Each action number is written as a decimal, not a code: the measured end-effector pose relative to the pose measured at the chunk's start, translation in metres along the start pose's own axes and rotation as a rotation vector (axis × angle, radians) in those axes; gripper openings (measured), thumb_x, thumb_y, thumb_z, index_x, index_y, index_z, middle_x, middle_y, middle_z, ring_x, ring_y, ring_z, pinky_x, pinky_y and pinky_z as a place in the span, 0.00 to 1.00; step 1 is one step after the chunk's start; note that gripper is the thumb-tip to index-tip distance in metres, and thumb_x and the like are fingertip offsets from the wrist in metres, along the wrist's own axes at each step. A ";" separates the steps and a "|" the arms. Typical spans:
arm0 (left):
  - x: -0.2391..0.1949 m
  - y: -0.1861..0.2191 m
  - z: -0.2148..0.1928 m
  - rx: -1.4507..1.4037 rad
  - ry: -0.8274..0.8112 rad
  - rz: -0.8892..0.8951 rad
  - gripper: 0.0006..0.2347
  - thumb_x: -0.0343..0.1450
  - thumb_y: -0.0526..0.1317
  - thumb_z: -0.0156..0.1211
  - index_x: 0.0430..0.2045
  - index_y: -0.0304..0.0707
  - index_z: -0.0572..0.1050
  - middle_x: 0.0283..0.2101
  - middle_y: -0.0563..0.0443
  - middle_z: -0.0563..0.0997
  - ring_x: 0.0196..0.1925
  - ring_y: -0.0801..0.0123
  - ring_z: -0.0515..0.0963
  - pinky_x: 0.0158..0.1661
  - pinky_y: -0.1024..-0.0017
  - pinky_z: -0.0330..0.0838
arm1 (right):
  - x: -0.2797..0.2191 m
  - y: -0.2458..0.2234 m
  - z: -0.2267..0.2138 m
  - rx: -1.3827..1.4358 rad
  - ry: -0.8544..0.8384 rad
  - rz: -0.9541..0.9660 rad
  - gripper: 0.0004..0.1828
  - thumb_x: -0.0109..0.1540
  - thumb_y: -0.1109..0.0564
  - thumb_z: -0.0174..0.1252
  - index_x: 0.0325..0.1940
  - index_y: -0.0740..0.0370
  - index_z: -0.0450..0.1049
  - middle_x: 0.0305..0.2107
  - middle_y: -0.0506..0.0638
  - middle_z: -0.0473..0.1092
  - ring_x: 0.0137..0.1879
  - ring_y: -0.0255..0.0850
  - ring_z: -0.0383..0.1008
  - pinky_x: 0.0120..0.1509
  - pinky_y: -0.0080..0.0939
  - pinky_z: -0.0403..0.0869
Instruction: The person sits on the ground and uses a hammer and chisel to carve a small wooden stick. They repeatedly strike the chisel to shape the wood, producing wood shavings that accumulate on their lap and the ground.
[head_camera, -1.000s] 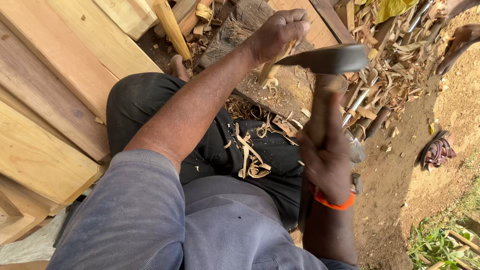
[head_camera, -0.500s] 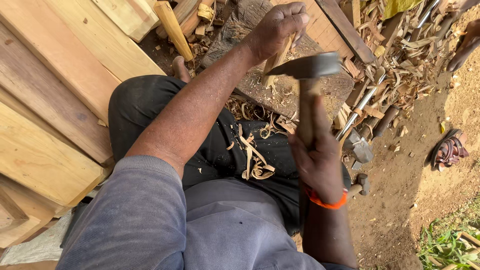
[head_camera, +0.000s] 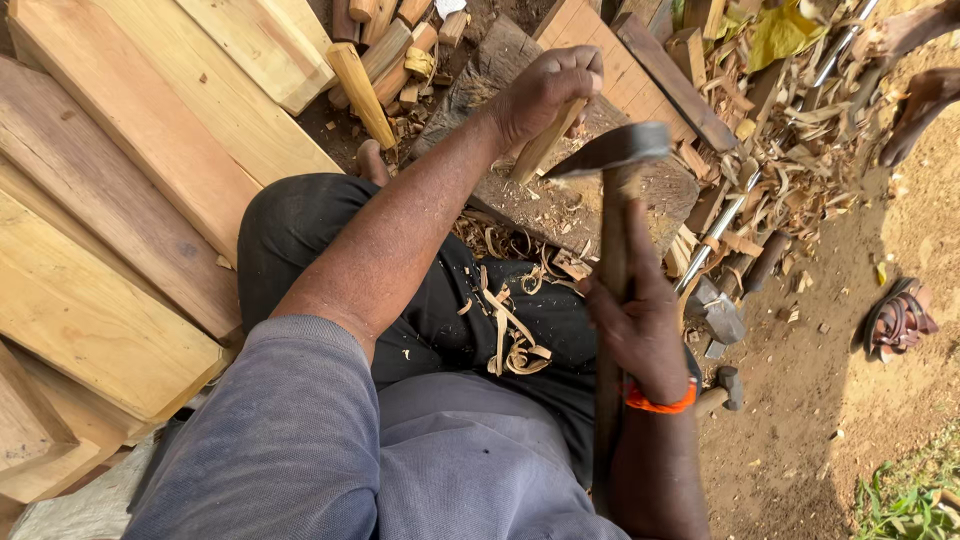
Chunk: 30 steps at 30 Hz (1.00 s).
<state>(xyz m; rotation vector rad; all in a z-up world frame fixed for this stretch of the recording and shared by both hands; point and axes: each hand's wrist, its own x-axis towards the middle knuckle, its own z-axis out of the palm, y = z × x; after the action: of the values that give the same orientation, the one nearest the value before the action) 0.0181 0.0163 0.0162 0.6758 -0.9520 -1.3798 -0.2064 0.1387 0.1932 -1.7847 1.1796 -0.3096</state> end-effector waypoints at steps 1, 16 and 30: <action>0.001 -0.002 0.000 0.002 -0.003 0.003 0.09 0.70 0.47 0.55 0.31 0.44 0.68 0.28 0.55 0.70 0.31 0.72 0.73 0.35 0.67 0.77 | -0.005 -0.004 -0.009 0.009 0.027 -0.088 0.51 0.64 0.75 0.55 0.87 0.54 0.43 0.46 0.50 0.68 0.40 0.31 0.67 0.43 0.31 0.72; -0.006 -0.008 0.001 -0.034 0.064 -0.041 0.06 0.70 0.45 0.52 0.31 0.45 0.68 0.28 0.54 0.71 0.30 0.74 0.72 0.32 0.69 0.75 | 0.001 0.002 -0.008 -0.019 0.032 -0.150 0.50 0.63 0.77 0.54 0.86 0.59 0.43 0.77 0.58 0.59 0.53 0.32 0.68 0.53 0.33 0.74; -0.003 -0.005 -0.004 -0.099 0.005 0.035 0.06 0.72 0.43 0.52 0.31 0.43 0.67 0.27 0.54 0.70 0.28 0.74 0.72 0.33 0.68 0.74 | 0.011 0.012 0.008 -0.171 -0.060 -0.181 0.51 0.61 0.76 0.60 0.84 0.58 0.46 0.77 0.61 0.57 0.65 0.38 0.66 0.66 0.37 0.70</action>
<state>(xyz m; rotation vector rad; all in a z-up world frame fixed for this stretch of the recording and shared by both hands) 0.0194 0.0182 0.0089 0.5846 -0.8816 -1.3843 -0.2020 0.1329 0.1764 -2.0420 1.0296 -0.2645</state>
